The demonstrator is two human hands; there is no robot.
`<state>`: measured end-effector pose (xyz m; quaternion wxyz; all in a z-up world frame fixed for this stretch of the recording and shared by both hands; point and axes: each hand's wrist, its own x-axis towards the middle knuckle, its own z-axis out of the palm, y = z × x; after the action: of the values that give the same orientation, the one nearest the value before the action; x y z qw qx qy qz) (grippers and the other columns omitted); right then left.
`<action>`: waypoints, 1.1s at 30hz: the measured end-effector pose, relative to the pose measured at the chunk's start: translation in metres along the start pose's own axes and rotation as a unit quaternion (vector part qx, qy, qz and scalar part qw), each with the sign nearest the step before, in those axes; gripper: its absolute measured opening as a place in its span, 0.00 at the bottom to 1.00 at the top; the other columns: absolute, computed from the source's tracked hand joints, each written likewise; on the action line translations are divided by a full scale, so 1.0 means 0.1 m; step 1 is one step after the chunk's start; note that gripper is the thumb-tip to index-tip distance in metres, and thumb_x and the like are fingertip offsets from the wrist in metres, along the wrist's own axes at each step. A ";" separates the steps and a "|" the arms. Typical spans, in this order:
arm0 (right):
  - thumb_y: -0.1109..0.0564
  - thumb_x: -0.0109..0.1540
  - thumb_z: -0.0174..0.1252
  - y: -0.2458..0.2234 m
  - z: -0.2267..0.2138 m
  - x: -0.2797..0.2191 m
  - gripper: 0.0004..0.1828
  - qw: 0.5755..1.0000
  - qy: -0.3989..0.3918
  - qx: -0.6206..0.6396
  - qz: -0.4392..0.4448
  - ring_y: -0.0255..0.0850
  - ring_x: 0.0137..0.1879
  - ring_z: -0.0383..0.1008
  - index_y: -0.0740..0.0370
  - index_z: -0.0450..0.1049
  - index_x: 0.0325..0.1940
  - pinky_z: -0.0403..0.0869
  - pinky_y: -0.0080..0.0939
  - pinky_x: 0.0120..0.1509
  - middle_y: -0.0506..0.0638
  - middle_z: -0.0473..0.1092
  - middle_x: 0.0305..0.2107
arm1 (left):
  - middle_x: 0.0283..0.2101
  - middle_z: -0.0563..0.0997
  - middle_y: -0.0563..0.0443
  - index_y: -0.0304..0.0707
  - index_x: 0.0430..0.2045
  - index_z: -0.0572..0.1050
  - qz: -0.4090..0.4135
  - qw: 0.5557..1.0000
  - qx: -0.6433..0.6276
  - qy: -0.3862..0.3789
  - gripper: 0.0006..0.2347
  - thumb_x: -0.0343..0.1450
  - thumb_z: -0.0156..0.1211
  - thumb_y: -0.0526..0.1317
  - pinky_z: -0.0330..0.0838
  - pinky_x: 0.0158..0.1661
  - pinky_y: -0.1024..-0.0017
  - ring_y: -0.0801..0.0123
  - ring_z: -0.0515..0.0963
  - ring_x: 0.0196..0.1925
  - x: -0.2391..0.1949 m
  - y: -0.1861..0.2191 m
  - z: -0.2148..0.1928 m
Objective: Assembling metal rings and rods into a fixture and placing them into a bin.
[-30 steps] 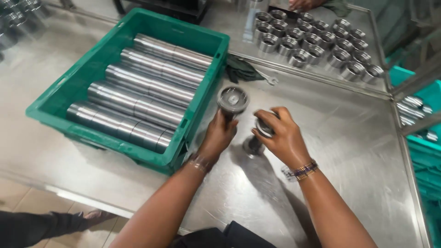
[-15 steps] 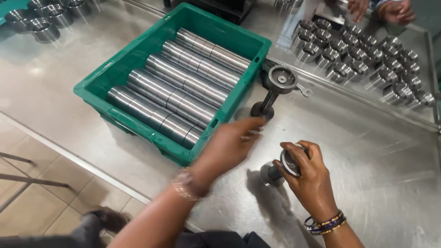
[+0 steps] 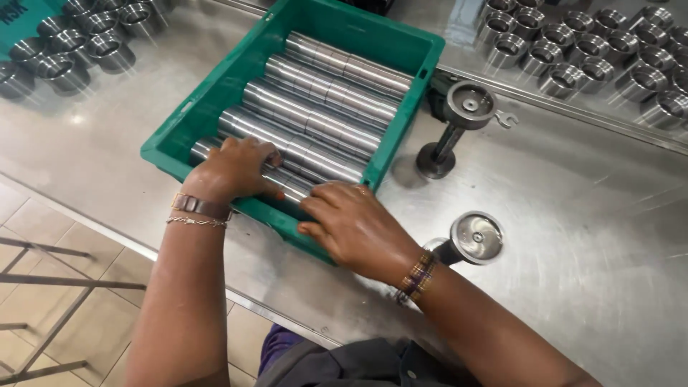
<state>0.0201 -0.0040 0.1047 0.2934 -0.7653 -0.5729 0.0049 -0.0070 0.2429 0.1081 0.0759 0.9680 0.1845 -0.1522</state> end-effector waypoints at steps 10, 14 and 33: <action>0.47 0.61 0.57 0.18 0.22 0.57 0.15 0.988 -0.137 -0.069 0.022 0.48 0.51 0.75 0.51 0.77 0.50 0.75 0.51 0.50 0.43 0.74 0.51 | 0.63 0.71 0.51 0.62 0.52 0.75 -0.010 1.000 0.012 -0.006 0.24 0.60 0.71 0.44 0.51 0.69 0.42 0.47 0.61 0.70 0.09 -0.18 -0.01; 0.47 0.63 0.58 0.15 0.20 0.57 0.11 0.986 -0.149 -0.062 0.039 0.47 0.50 0.75 0.51 0.79 0.45 0.75 0.50 0.52 0.44 0.75 0.44 | 0.63 0.71 0.52 0.61 0.49 0.76 0.019 1.000 0.003 0.010 0.21 0.61 0.68 0.40 0.51 0.68 0.40 0.48 0.62 0.70 0.12 -0.27 0.07; 0.40 0.61 0.60 0.06 0.28 0.73 0.19 0.968 -0.194 -0.125 0.103 0.48 0.58 0.68 0.31 0.74 0.57 0.75 0.49 0.54 0.51 0.67 0.47 | 0.70 0.66 0.58 0.69 0.56 0.75 -0.028 0.999 -0.009 -0.016 0.24 0.65 0.65 0.40 0.39 0.72 0.40 0.50 0.54 0.76 0.13 -0.18 0.06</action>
<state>0.0410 0.0716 0.1029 0.0767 -0.8349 -0.5334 0.1120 -0.0041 0.2622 0.0967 0.0835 0.9593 0.2113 -0.1676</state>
